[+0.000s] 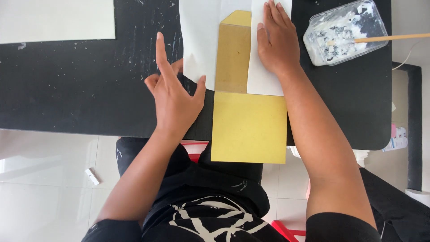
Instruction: The person places a sheet of white paper on a black table, positions a yellow cardboard box on top, and folds the paper over the box. Using a brush, the person applies a white paste from a container onto the paper to adhere it to the box, smoothing the surface with their hands.
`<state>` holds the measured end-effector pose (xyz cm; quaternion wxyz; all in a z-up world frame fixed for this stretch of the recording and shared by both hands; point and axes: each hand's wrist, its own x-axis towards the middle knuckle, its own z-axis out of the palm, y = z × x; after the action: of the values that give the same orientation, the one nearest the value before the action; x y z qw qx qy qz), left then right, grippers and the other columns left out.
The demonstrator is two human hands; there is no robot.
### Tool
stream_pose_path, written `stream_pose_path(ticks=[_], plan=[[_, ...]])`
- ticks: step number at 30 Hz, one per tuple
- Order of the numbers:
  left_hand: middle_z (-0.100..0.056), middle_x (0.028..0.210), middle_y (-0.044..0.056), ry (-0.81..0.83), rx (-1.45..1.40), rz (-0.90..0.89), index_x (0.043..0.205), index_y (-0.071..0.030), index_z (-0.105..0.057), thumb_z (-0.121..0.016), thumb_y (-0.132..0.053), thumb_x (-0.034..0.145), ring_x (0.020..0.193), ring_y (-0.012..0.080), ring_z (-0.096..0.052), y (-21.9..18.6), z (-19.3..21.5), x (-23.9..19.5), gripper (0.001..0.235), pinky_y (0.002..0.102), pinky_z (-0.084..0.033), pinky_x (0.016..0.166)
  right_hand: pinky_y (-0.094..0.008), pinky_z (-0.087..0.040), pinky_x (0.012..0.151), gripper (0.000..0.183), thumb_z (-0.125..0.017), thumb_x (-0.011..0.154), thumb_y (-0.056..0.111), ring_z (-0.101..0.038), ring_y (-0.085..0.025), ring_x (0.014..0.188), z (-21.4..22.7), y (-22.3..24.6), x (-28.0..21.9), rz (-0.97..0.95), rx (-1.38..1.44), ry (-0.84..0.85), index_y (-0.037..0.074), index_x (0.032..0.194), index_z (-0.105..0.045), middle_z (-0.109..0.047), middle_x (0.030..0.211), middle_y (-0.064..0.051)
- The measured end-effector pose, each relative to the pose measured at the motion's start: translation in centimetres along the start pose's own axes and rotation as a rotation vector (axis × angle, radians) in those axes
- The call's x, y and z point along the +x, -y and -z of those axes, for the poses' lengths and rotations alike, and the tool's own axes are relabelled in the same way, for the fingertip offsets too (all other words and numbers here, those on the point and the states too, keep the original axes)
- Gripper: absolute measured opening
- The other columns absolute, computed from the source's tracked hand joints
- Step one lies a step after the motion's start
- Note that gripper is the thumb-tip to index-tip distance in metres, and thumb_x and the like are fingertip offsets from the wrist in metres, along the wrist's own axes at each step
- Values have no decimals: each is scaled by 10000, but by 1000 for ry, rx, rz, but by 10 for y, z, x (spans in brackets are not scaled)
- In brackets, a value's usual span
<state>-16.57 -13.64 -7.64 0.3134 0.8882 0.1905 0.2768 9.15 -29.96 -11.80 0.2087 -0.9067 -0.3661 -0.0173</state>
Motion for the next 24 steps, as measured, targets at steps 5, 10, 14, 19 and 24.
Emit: stream_pose_path(ticks=[5,10,14,19,24], plan=[[-657,1374,67,-23,-140,11,1650,-194,6,-682,-45,1030,824,170,-639,-5,-7,0,938,328,-529,913,-495,-200,1253,602,-192,1110,323,-124,-260,1568,8,9,1,-31,-13,50,43,1640,-244,-217,1709,-104],[-368,1736,83,-67,-186,-3,1653,-207,-59,-663,-47,1080,805,211,-790,-11,-10,2,847,314,-673,999,-500,18,1297,606,-250,1078,169,6,-316,1583,10,13,-2,-39,-76,109,24,1654,-129,-123,1742,-125],[-493,1668,91,-34,-255,-93,1651,-174,-80,-665,0,1098,983,206,-854,-21,-17,2,824,212,-621,743,-508,33,1296,603,-262,1087,169,5,-317,1590,6,10,-2,-27,-78,106,45,1659,-115,-120,1749,-115],[-217,1789,63,127,-252,-101,1658,-134,-54,-645,25,1110,1134,176,-900,-31,-35,6,822,157,-519,499,-493,39,1297,623,-258,1055,116,-1,-301,1593,3,4,-2,-21,-59,106,50,1659,-117,-129,1749,-117],[-836,1087,108,262,-198,-155,1637,-224,-100,-600,-67,1039,801,218,-817,-37,-57,8,796,346,-589,601,-511,0,1305,652,-243,1021,81,-45,-333,1602,-1,-3,-2,14,-69,58,62,1662,-124,-156,1750,-127]])
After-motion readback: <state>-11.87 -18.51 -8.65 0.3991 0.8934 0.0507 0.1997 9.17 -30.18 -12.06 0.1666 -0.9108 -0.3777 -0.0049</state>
